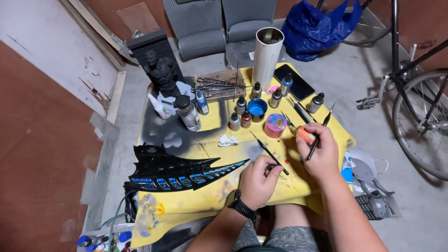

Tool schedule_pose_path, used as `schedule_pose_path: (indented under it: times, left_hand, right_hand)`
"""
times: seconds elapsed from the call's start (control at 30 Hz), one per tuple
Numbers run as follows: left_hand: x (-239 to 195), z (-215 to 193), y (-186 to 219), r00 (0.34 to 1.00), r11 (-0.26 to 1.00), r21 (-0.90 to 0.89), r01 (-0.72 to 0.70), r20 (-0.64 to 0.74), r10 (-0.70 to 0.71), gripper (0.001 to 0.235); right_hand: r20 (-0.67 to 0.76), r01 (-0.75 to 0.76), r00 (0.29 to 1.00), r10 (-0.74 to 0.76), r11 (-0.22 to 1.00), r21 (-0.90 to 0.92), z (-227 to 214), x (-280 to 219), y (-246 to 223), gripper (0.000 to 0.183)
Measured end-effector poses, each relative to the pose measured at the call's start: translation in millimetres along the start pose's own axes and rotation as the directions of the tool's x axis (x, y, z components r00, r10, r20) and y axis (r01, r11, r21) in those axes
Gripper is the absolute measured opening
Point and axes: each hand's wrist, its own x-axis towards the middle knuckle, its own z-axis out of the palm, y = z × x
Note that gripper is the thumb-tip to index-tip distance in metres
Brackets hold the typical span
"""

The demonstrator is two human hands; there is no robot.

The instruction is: Applying detailed blue paint to a black 3D-printed model using a fine paintbrush and liquid paint.

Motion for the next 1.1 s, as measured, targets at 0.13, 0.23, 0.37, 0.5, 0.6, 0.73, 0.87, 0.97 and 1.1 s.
schedule_pose_path:
  times: [0.13,0.23,0.37,0.5,0.6,0.73,0.87,0.97,1.1]
  left_hand:
    - [-0.7,3.3,-5.3,0.999,1.0,0.0,0.023,0.023,-0.023,0.024]
    - [0.0,3.0,-5.6,0.999,1.0,0.008,0.021,0.04,-0.022,0.025]
    - [1.0,1.5,-3.6,0.999,0.999,-0.017,0.029,0.044,-0.028,0.023]
    - [1.0,1.6,-3.3,0.999,1.0,-0.023,0.015,0.038,-0.014,0.024]
    - [1.0,0.8,-3.4,0.999,0.999,-0.044,0.016,0.04,-0.014,0.023]
    - [0.8,1.2,-3.5,0.999,0.999,-0.042,0.013,0.041,-0.011,0.023]
    - [1.1,-0.2,-1.8,0.999,0.998,-0.058,0.017,0.043,-0.015,0.022]
    - [2.0,-0.9,0.4,0.999,0.997,-0.074,0.022,0.048,-0.019,0.022]
    - [6.0,0.5,1.8,0.998,0.991,-0.131,0.01,0.064,-0.001,0.018]
  right_hand:
    - [0.036,-0.082,0.996,0.085,0.994,-0.067,3.9,20.4,-6.0,0.039]
    - [0.091,-0.069,0.992,0.088,0.978,-0.198,7.2,29.0,0.9,0.038]
    - [0.144,-0.107,0.979,0.144,0.965,-0.238,10.0,31.7,7.8,0.035]
    - [0.15,-0.09,0.981,0.127,0.969,-0.23,12.9,30.9,9.9,0.034]
    - [0.15,-0.072,0.983,0.109,0.971,-0.228,12.7,30.8,10.8,0.033]
    - [0.153,-0.086,0.981,0.123,0.969,-0.23,12.0,30.8,9.9,0.033]
    - [0.149,-0.082,0.982,0.117,0.971,-0.225,11.4,30.2,10.7,0.033]
    - [0.148,-0.079,0.983,0.113,0.972,-0.221,10.9,30.6,11.2,0.032]
    - [0.143,-0.089,0.982,0.123,0.971,-0.221,11.3,30.7,8.6,0.034]
